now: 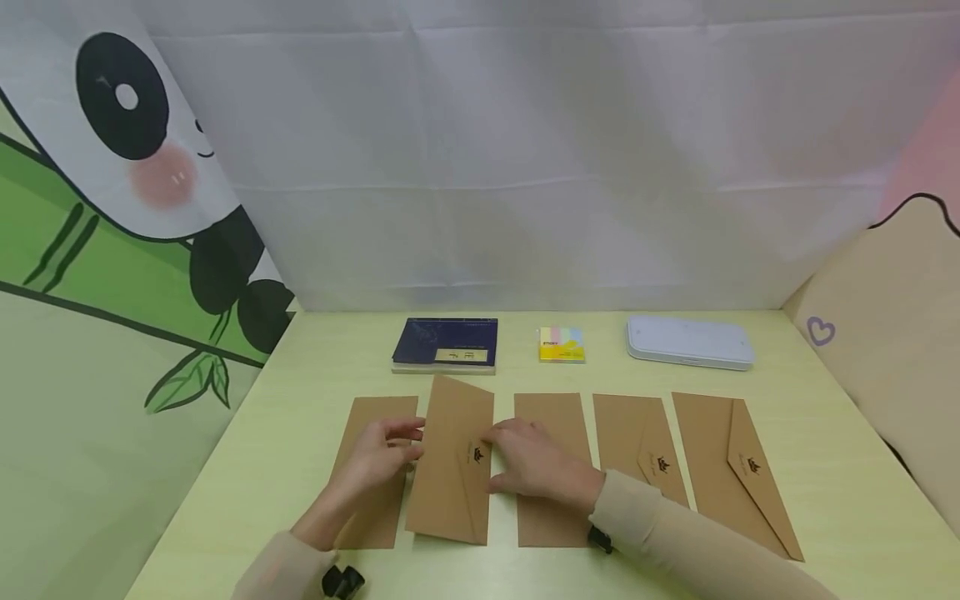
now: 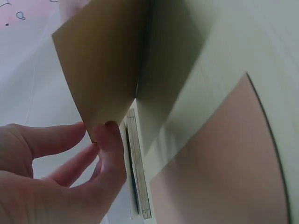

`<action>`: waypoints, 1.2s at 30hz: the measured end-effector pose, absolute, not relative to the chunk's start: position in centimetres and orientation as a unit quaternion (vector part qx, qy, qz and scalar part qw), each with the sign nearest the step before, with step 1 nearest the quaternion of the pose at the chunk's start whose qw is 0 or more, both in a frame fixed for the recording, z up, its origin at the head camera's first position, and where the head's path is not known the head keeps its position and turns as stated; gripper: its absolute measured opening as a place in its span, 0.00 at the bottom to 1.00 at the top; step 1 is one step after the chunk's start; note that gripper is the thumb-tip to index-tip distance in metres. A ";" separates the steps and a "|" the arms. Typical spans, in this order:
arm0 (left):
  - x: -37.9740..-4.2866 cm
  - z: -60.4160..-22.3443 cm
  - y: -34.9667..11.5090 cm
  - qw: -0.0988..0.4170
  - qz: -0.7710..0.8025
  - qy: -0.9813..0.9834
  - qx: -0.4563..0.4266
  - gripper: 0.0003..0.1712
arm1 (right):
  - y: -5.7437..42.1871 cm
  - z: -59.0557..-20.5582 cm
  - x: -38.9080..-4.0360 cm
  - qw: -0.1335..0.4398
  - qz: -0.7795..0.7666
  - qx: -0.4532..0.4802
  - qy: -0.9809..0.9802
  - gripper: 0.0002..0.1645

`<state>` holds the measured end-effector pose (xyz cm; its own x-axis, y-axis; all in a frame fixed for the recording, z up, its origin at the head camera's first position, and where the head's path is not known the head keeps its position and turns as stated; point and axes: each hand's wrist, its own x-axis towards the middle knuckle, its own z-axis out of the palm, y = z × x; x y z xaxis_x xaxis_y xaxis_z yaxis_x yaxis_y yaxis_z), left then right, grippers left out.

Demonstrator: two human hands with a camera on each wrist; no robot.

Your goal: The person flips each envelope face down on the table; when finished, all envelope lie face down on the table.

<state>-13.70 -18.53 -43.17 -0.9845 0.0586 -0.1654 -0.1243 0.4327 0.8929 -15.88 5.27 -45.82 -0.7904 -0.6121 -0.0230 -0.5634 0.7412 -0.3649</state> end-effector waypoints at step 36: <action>-12.7 -45.0 -15.5 0.233 0.707 0.664 0.066 0.37 | 5.3 -45.1 -14.7 0.212 -0.588 -0.264 0.735 0.43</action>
<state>-12.67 -15.48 -44.96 -0.8826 0.4173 -0.2166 -0.2423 -0.0089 0.9702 -14.72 5.34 -45.10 -0.7705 -0.6375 -0.0007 -0.1396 0.1697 -0.9756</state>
